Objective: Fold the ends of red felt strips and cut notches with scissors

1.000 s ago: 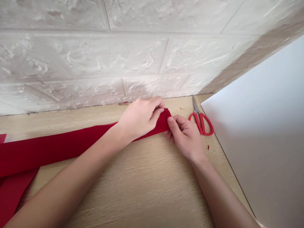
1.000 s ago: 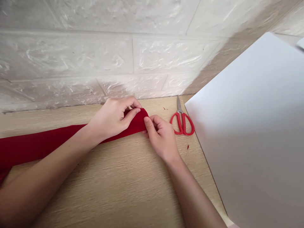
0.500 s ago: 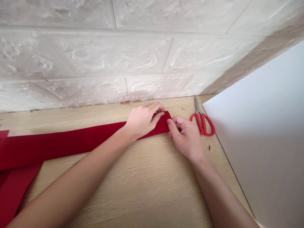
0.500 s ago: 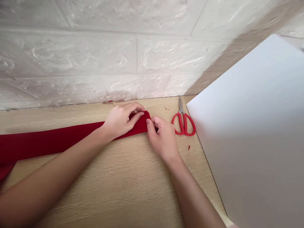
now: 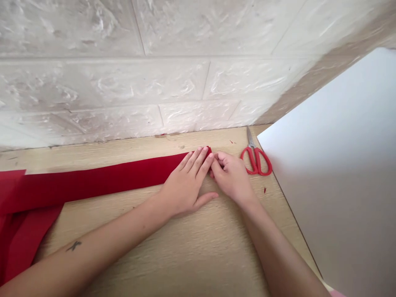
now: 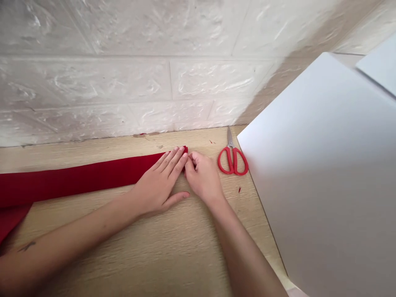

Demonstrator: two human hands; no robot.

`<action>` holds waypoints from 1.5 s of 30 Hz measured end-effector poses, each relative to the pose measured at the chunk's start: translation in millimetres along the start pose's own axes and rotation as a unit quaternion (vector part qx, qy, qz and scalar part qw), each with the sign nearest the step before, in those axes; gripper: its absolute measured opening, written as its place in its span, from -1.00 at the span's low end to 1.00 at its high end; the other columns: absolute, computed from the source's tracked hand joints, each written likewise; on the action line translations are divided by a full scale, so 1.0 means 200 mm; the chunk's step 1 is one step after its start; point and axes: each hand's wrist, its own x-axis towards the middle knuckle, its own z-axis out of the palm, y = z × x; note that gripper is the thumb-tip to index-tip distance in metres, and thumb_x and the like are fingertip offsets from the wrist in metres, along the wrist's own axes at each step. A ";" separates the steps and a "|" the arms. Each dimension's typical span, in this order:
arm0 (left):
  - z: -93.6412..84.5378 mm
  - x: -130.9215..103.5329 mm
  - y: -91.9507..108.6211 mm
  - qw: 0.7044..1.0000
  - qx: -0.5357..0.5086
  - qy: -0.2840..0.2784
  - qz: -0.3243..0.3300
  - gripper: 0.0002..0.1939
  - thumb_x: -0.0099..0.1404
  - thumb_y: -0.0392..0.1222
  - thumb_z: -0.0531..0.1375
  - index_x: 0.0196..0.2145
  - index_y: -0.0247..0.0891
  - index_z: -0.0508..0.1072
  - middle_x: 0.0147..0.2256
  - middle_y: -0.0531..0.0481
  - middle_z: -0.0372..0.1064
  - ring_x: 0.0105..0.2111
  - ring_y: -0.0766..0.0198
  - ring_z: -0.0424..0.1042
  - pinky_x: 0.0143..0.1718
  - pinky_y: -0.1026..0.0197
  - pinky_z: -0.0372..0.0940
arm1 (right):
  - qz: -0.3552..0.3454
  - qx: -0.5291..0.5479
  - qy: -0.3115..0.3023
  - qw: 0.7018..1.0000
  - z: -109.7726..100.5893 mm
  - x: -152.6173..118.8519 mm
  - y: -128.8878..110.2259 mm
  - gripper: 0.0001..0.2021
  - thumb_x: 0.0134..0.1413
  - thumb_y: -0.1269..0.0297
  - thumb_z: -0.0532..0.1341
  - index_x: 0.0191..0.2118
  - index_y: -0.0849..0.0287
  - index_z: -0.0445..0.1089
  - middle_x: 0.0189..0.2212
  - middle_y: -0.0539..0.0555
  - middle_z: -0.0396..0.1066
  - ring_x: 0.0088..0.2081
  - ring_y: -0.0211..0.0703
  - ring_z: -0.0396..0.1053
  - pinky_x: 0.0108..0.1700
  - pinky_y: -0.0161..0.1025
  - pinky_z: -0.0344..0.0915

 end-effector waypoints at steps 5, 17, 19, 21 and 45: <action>0.00 0.00 0.01 0.999 -0.003 0.017 -0.036 0.00 0.46 0.40 -0.23 0.47 -0.58 -0.10 0.48 -0.49 -0.28 0.49 -0.21 -0.28 0.48 -0.21 -0.10 | 0.034 -0.025 0.024 0.999 0.01 0.00 -0.01 -0.64 0.33 0.25 0.09 -0.55 0.11 0.20 -0.63 -0.01 0.39 -0.56 -0.25 0.28 -0.45 -0.27 0.09; -0.02 0.03 0.02 0.997 -0.012 -0.037 -0.060 0.03 0.43 0.41 -0.12 0.46 -0.61 -0.06 0.48 -0.40 -0.27 0.50 -0.12 -0.28 0.52 -0.12 -0.21 | 0.065 -0.058 0.000 0.996 0.01 0.00 -0.06 -0.65 0.34 0.23 0.10 -0.53 0.10 0.22 -0.61 -0.01 0.45 -0.54 -0.21 0.37 -0.39 -0.25 0.17; -0.02 0.03 0.02 0.998 -0.013 -0.032 -0.061 0.04 0.43 0.40 -0.10 0.45 -0.63 -0.06 0.48 -0.42 -0.28 0.50 -0.15 -0.27 0.51 -0.15 -0.20 | 0.069 -0.072 -0.003 0.995 0.01 0.01 -0.07 -0.65 0.34 0.22 0.10 -0.53 0.10 0.22 -0.61 0.00 0.44 -0.54 -0.20 0.36 -0.40 -0.25 0.16; -0.02 0.03 0.02 0.997 -0.014 -0.034 -0.062 0.04 0.43 0.39 -0.09 0.45 -0.64 -0.05 0.47 -0.44 -0.30 0.50 -0.17 -0.27 0.51 -0.17 -0.20 | 0.069 -0.081 -0.005 0.994 0.01 0.01 -0.06 -0.66 0.34 0.21 0.09 -0.52 0.10 0.23 -0.61 0.00 0.44 -0.55 -0.20 0.35 -0.41 -0.24 0.15; -0.12 -0.20 -0.24 0.961 0.047 0.015 -0.271 -0.17 0.53 0.17 -0.28 0.46 -0.60 -0.04 0.47 -0.35 -0.14 0.50 -0.07 -0.15 0.49 -0.24 -0.18 | 0.021 -0.051 0.021 0.998 0.01 0.00 -0.02 -0.63 0.31 0.21 0.09 -0.56 0.08 0.16 -0.63 0.02 0.44 -0.59 -0.21 0.31 -0.48 -0.25 0.13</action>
